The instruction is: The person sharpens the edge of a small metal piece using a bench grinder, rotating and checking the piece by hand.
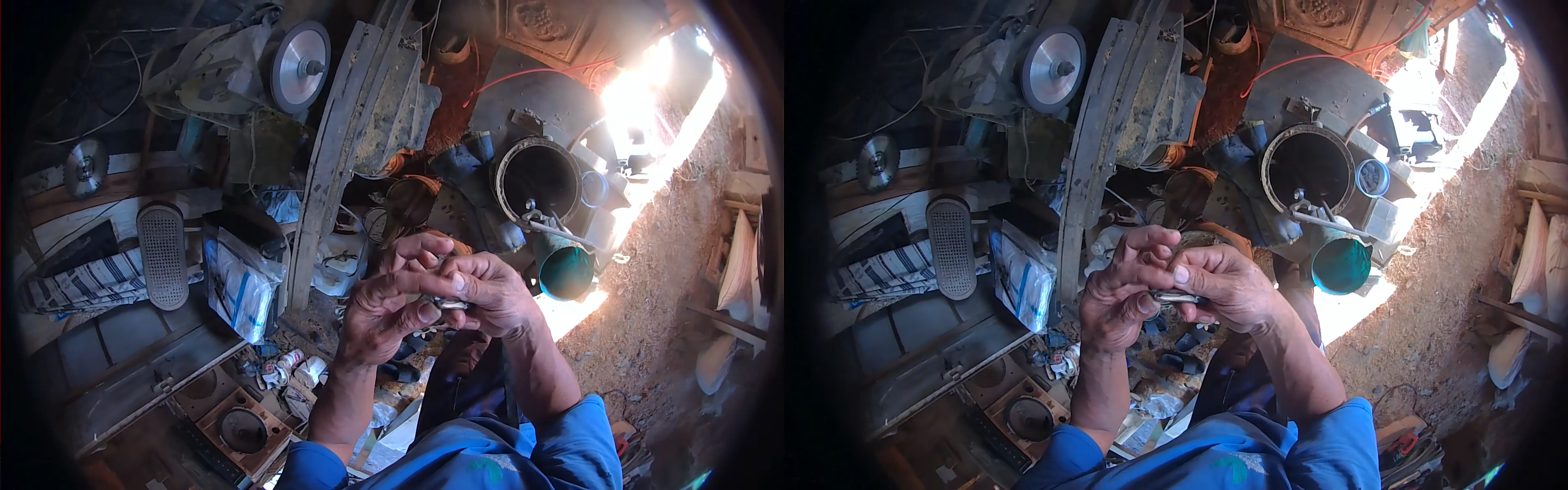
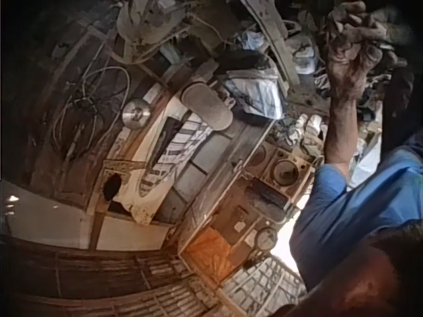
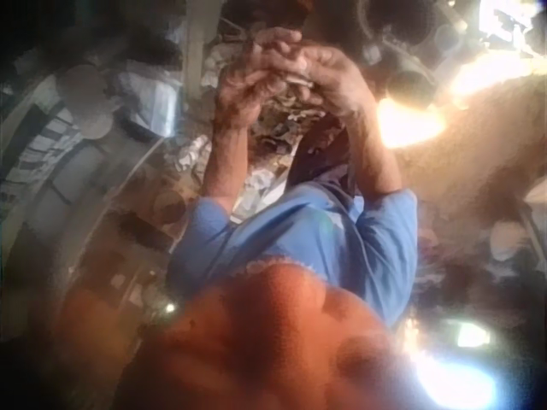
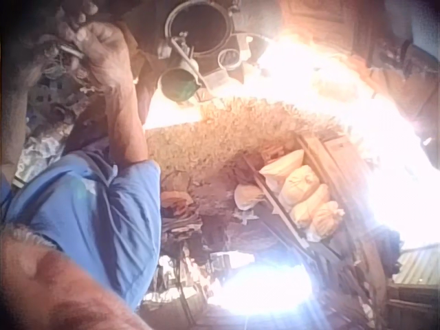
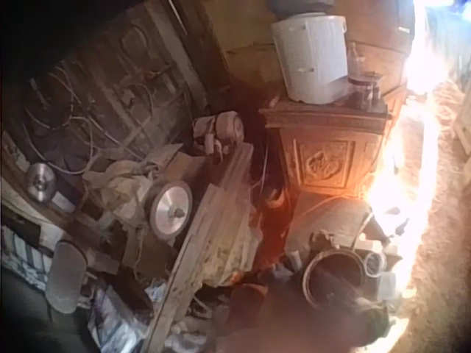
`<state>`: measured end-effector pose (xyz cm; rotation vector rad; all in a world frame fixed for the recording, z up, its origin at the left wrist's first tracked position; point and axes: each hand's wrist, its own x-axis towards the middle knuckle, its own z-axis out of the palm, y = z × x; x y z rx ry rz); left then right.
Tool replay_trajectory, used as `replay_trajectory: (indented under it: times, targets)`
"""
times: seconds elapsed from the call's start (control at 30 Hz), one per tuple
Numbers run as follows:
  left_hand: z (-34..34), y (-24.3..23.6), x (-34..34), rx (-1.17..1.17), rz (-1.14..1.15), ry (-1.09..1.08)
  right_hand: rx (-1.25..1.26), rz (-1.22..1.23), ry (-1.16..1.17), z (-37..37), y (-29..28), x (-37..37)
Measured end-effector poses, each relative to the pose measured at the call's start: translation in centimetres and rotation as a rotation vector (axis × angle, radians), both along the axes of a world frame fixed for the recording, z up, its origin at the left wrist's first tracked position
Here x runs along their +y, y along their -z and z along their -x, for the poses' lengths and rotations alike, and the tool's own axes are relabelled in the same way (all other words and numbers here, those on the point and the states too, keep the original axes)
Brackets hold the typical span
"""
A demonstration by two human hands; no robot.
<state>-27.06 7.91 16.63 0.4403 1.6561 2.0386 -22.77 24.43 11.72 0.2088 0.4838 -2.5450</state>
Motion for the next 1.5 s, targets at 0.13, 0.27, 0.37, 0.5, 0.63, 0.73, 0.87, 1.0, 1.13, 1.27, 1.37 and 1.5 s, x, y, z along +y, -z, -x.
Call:
replay_trajectory:
  times: [0.13,0.27,0.37,0.5,0.63,0.73,0.87,1.0,1.13,1.27,1.37,1.5]
  targets:
    - [-0.2,-0.5,0.7,0.039,-0.013,-0.139,-0.059,-0.052,-0.014,1.0,-0.7,-0.6]
    - [0.4,0.0,1.5,0.187,0.157,-0.491,0.053,-0.189,0.277,2.5,-1.3,-2.3]
    - [1.2,0.6,2.0,0.248,0.265,-0.604,0.173,-0.261,0.272,3.6,-1.3,-2.8]
    - [1.9,1.2,2.5,0.343,0.281,-0.734,0.245,-0.328,0.304,5.0,-0.8,-2.9]
    - [2.9,1.6,2.6,0.384,0.268,-0.778,0.351,-0.515,0.342,6.5,-0.6,-2.9]
    - [4.2,2.0,2.8,0.407,0.267,-0.792,0.44,-0.663,0.381,8.4,-0.7,-2.8]
    - [7.2,2.8,3.1,0.402,0.163,-0.881,0.744,-0.944,0.537,12.8,-0.2,-3.1]
    - [9.7,3.8,3.4,0.052,-0.001,-1.059,0.809,-1.023,0.612,16.6,1.0,-4.3]
    - [12.0,4.9,2.8,-0.078,-0.04,-1.025,0.849,-1.1,0.754,20.0,2.9,-5.8]
    - [12.9,5.4,2.3,-0.052,-0.023,-0.961,0.822,-1.121,0.832,22.2,4.4,-6.9]
    - [13.3,5.9,2.1,-0.006,-0.041,-0.953,0.868,-1.1,0.833,23.0,5.0,-7.5]
    - [13.6,6.7,1.7,0.135,0.02,-0.973,0.862,-1.05,0.82,23.4,5.6,-8.2]
